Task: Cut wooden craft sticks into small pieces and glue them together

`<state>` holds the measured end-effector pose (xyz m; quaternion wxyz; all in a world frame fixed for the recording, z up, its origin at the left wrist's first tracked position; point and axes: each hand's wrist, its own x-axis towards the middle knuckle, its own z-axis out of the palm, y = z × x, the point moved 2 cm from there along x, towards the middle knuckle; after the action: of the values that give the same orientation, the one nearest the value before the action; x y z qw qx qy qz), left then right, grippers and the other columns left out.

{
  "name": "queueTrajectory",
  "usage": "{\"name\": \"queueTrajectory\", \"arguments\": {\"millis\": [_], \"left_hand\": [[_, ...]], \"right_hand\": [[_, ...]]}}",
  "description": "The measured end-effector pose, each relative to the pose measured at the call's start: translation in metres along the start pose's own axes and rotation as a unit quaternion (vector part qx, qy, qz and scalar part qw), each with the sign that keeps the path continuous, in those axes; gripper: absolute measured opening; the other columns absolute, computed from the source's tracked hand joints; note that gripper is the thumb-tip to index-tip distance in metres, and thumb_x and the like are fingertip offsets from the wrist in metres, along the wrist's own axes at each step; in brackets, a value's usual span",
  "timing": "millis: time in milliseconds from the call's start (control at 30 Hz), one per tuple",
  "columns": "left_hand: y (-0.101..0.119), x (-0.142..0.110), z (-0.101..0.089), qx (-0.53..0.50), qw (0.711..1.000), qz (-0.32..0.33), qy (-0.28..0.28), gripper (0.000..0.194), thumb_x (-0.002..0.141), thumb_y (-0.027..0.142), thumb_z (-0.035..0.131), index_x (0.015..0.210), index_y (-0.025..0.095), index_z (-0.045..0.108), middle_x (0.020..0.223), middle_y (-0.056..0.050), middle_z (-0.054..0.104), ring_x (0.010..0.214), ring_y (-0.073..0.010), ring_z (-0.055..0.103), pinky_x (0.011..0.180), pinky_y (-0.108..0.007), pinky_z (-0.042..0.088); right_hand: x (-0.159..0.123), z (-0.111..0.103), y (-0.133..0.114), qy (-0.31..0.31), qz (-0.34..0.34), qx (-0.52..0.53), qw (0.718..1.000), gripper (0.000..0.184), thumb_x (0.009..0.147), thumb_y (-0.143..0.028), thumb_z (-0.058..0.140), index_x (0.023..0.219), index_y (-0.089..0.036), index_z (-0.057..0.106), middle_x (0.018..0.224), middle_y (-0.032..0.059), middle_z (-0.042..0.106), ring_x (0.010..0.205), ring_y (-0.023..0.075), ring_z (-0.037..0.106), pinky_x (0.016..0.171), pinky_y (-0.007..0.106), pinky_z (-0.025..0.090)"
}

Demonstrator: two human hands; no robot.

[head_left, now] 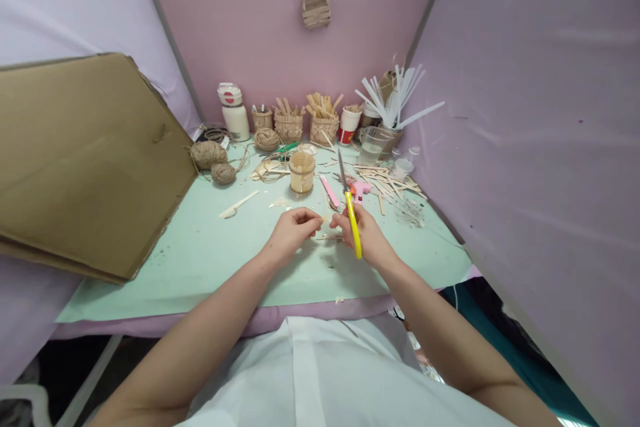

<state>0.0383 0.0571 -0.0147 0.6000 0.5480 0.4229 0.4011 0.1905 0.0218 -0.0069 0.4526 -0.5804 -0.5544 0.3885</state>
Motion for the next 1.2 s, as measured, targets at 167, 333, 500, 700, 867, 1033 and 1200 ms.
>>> {"name": "queueTrajectory", "arguments": {"millis": [167,333,500,700,867,1033,1200], "left_hand": [[0.009,0.001,-0.011,-0.104,0.993,-0.020,0.057,0.021,0.061,0.032,0.070,0.064,0.015,0.057,0.057,0.003,0.053,0.048,-0.0047,0.041,0.049,-0.019,0.031],[0.016,-0.004,-0.017,-0.140,0.987,-0.022,0.079,0.025,0.060,0.034,0.072,0.065,0.015,0.056,0.059,0.004,0.052,0.048,-0.0034,0.042,0.050,-0.019,0.033],[0.016,-0.008,-0.022,-0.158,0.983,-0.022,0.088,0.028,0.059,0.035,0.073,0.064,0.015,0.055,0.059,0.004,0.052,0.049,-0.0034,0.043,0.050,-0.018,0.033],[0.011,-0.012,-0.030,-0.191,0.976,-0.010,0.101,0.023,0.063,0.030,0.071,0.064,0.014,0.054,0.059,0.004,0.051,0.049,-0.0031,0.042,0.050,-0.017,0.034],[0.011,-0.015,-0.033,-0.198,0.974,-0.009,0.113,0.022,0.063,0.029,0.070,0.064,0.014,0.054,0.059,0.003,0.051,0.050,-0.0037,0.043,0.051,-0.017,0.035],[0.011,-0.015,-0.033,-0.200,0.971,-0.009,0.130,0.020,0.063,0.028,0.068,0.064,0.014,0.054,0.059,0.004,0.051,0.049,-0.0037,0.042,0.050,-0.017,0.033],[0.010,-0.015,-0.034,-0.201,0.971,-0.007,0.131,0.020,0.064,0.027,0.067,0.062,0.014,0.052,0.057,0.004,0.049,0.048,-0.0040,0.041,0.050,-0.018,0.033]], "right_hand": [[-0.026,0.003,-0.006,-0.144,0.010,-0.063,0.988,0.034,0.085,-0.051,0.045,0.073,-0.019,0.046,0.054,-0.0052,0.047,0.043,0.0088,0.043,0.043,0.021,0.037],[-0.041,0.012,-0.011,-0.217,0.040,-0.053,0.974,0.036,0.084,-0.056,0.043,0.075,-0.021,0.042,0.061,-0.0042,0.047,0.046,0.0096,0.045,0.040,0.022,0.041],[-0.039,0.022,-0.015,-0.243,0.059,-0.056,0.967,0.039,0.083,-0.059,0.042,0.071,-0.022,0.042,0.059,-0.0042,0.045,0.045,0.0106,0.046,0.039,0.023,0.044],[-0.035,0.033,-0.017,-0.259,0.053,-0.053,0.963,0.040,0.085,-0.060,0.039,0.072,-0.021,0.041,0.056,-0.0049,0.043,0.043,0.0099,0.044,0.039,0.024,0.046],[-0.034,0.039,-0.020,-0.270,0.050,-0.067,0.959,0.042,0.086,-0.061,0.035,0.071,-0.021,0.040,0.057,-0.0049,0.045,0.042,0.0099,0.046,0.040,0.024,0.046],[-0.033,0.042,-0.025,-0.273,0.058,-0.082,0.957,0.040,0.085,-0.059,0.041,0.072,-0.021,0.039,0.057,-0.0051,0.046,0.042,0.0100,0.049,0.041,0.023,0.046],[-0.031,0.042,-0.025,-0.282,0.071,-0.105,0.951,0.040,0.085,-0.058,0.041,0.072,-0.021,0.038,0.056,-0.0056,0.045,0.041,0.0099,0.050,0.040,0.022,0.045]]}}
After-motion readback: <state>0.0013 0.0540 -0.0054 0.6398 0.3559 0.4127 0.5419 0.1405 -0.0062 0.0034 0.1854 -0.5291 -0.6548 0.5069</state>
